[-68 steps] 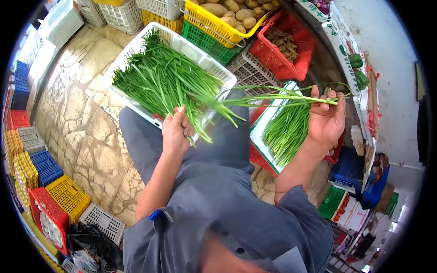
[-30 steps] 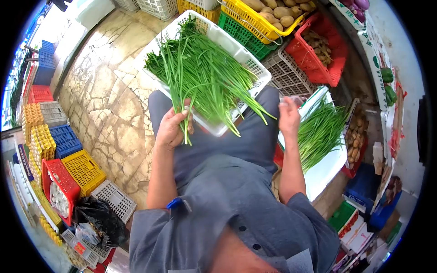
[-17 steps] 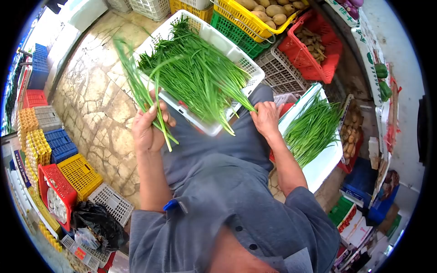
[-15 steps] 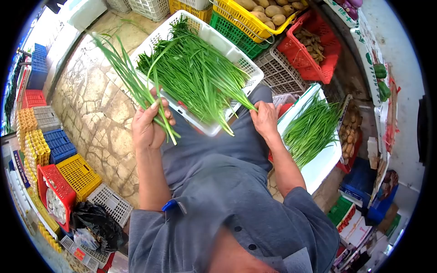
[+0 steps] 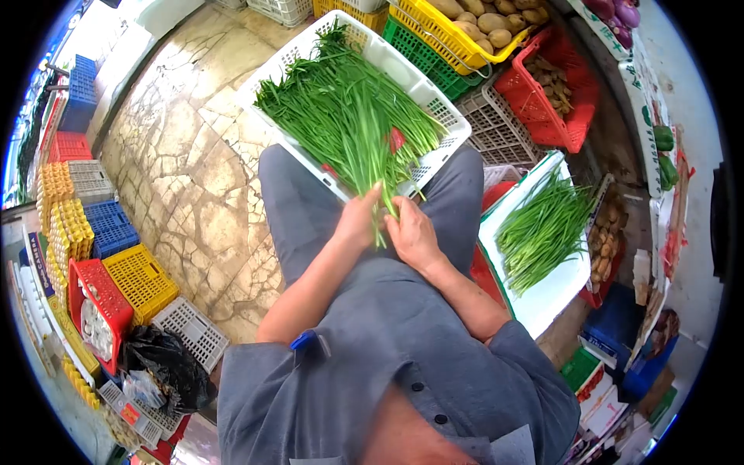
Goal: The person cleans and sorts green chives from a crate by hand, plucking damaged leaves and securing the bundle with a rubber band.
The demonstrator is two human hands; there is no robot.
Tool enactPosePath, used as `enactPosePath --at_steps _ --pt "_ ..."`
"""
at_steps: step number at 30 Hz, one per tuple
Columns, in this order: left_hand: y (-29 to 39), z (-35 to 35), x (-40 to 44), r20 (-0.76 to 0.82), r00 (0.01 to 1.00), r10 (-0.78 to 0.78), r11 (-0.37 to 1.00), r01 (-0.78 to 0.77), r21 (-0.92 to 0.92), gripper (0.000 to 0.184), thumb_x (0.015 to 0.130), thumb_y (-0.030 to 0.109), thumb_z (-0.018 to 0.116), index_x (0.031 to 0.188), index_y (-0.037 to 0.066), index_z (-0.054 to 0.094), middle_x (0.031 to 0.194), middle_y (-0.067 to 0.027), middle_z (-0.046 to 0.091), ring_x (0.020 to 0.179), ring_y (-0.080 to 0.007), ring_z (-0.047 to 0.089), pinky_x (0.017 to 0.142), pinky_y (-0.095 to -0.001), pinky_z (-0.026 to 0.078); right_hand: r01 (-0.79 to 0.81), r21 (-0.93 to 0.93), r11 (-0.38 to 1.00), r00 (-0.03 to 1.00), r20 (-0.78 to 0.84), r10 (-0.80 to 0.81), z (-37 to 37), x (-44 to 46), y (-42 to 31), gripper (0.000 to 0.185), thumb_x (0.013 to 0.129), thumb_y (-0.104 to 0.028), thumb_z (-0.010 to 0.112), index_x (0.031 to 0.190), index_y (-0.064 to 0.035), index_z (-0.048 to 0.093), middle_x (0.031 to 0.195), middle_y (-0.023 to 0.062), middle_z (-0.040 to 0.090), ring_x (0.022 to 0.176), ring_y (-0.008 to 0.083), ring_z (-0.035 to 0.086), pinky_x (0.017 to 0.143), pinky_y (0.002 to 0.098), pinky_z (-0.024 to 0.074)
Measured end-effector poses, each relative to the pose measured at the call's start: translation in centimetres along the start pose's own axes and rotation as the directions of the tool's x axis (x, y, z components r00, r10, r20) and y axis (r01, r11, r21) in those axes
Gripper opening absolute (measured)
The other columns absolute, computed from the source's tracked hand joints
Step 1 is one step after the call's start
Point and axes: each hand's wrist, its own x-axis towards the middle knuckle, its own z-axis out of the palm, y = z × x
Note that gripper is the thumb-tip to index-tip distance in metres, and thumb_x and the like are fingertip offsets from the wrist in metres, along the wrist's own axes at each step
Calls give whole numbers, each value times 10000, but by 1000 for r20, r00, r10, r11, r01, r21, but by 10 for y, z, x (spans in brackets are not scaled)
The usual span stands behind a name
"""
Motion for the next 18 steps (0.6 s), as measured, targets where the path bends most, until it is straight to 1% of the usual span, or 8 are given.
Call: enactPosePath --at_steps 3,6,7,9,12,13,17,18 --pt "-3 -23 17 24 999 -30 1000 30 6 236 993 236 625 1147 58 619 1019 -85 699 838 -205 672 642 -369 555 -30 16 999 997 69 29 -7 -1 -14 402 891 -274 668 1180 -4 600 1079 242 665 1008 432 637 863 491 510" --pt "3 -23 8 55 995 -88 996 86 37 225 1003 195 593 1180 57 609 1013 -86 698 858 -224 676 714 -383 568 -226 274 935 972 131 196 -4 10 5 387 889 -319 688 1093 8 652 1030 229 692 968 414 661 838 467 523" --pt "3 -22 8 48 996 -73 997 72 32 227 1006 189 585 1189 56 606 1024 -89 698 870 -230 678 738 -391 570 -183 260 948 982 90 165 -5 13 8 391 885 -346 704 1025 19 680 974 220 708 924 383 684 809 441 529" --pt "5 -15 4 34 999 -42 999 41 23 231 1014 177 571 1207 54 599 1045 -93 698 896 -243 682 788 -407 573 -243 277 930 964 172 201 -3 17 16 390 880 -348 710 1017 16 683 971 217 711 898 368 693 787 433 529" --pt "6 2 -5 39 999 25 999 -23 -48 238 1024 191 520 1187 20 548 965 -109 631 785 -237 643 656 -389 544 -424 369 827 887 356 296 -14 25 17 384 875 -349 712 985 18 685 932 208 718 851 346 704 751 423 527" --pt "6 1 -5 52 998 37 999 -36 -26 238 1024 189 522 1190 21 550 974 -107 634 794 -233 646 659 -387 546 -496 400 770 845 428 322 -19 29 14 382 874 -349 712 971 20 685 913 204 720 835 338 708 738 420 525" --pt "5 0 -6 101 991 92 995 -94 15 241 1023 190 532 1192 20 563 998 -91 646 812 -204 649 664 -364 544 -326 191 926 935 208 287 -5 37 26 360 890 -326 678 907 33 677 823 221 702 810 366 698 708 426 522" --pt "4 -1 -5 112 988 108 994 -110 13 243 1023 192 536 1190 19 569 1001 -85 649 812 -194 647 663 -354 541 -274 221 936 958 150 245 -1 36 26 325 911 -301 669 879 22 661 759 150 658 731 270 630 654 380 489"
